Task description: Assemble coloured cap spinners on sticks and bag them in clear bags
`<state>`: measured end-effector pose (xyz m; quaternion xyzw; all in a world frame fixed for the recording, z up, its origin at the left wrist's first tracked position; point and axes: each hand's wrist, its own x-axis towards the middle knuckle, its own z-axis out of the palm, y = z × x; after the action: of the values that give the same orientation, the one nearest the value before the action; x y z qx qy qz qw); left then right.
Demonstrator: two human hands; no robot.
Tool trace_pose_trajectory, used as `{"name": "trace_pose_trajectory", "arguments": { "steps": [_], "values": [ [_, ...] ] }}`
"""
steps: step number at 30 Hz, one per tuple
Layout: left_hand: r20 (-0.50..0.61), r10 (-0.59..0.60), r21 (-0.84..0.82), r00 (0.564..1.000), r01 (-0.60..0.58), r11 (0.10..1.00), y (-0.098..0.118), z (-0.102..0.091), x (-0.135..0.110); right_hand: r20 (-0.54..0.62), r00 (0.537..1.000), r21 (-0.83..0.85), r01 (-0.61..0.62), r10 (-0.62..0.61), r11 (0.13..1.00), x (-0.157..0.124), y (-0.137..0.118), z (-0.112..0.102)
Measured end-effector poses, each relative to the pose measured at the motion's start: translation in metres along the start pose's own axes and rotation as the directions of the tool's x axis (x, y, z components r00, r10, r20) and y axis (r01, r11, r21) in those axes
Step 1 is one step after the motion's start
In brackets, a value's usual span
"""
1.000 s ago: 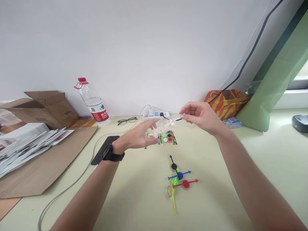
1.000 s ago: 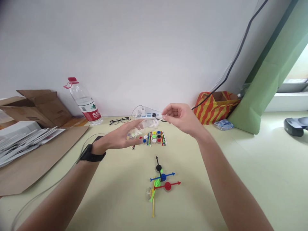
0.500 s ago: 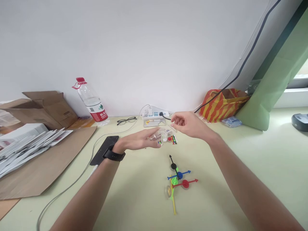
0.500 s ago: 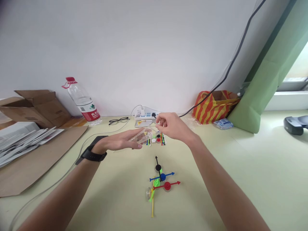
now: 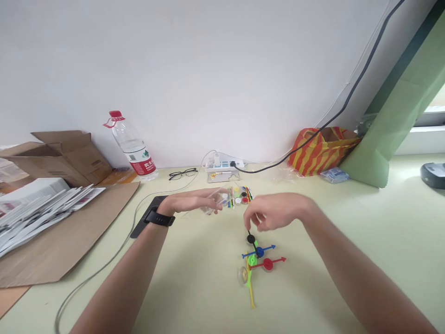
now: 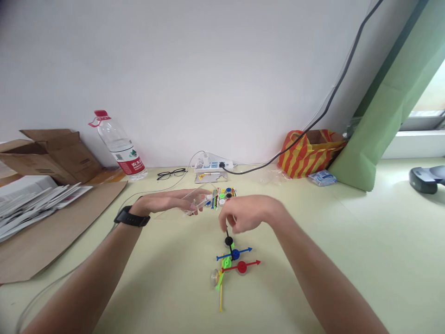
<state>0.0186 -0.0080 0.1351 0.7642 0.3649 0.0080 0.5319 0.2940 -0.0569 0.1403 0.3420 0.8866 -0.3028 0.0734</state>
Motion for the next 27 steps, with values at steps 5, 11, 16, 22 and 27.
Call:
{"name": "trace_pose_trajectory", "arguments": {
  "steps": [5,11,16,22,27],
  "values": [
    [0.043,-0.062,-0.006,0.997,0.062,0.998,0.002,0.0,-0.001,0.24,0.968,-0.066,-0.062,0.076,0.996,0.04,-0.002,0.022],
    [0.039,-0.05,-0.019,0.998,0.051,0.999,0.003,0.001,-0.002,0.135,0.989,-0.056,-0.047,0.055,0.997,0.054,0.013,0.03],
    [0.056,-0.065,-0.048,0.996,0.067,0.997,0.004,-0.001,-0.004,-0.003,0.999,0.025,0.033,-0.033,0.999,0.045,0.021,0.02],
    [0.102,-0.041,-0.131,0.994,0.055,0.99,-0.002,-0.004,-0.006,-0.168,0.973,0.36,0.209,-0.157,0.909,-0.002,0.024,-0.013],
    [0.161,-0.017,-0.161,0.987,0.044,0.986,-0.001,-0.004,-0.006,-0.595,0.804,0.529,0.382,0.01,0.758,-0.031,0.043,-0.032]
  ]
}}
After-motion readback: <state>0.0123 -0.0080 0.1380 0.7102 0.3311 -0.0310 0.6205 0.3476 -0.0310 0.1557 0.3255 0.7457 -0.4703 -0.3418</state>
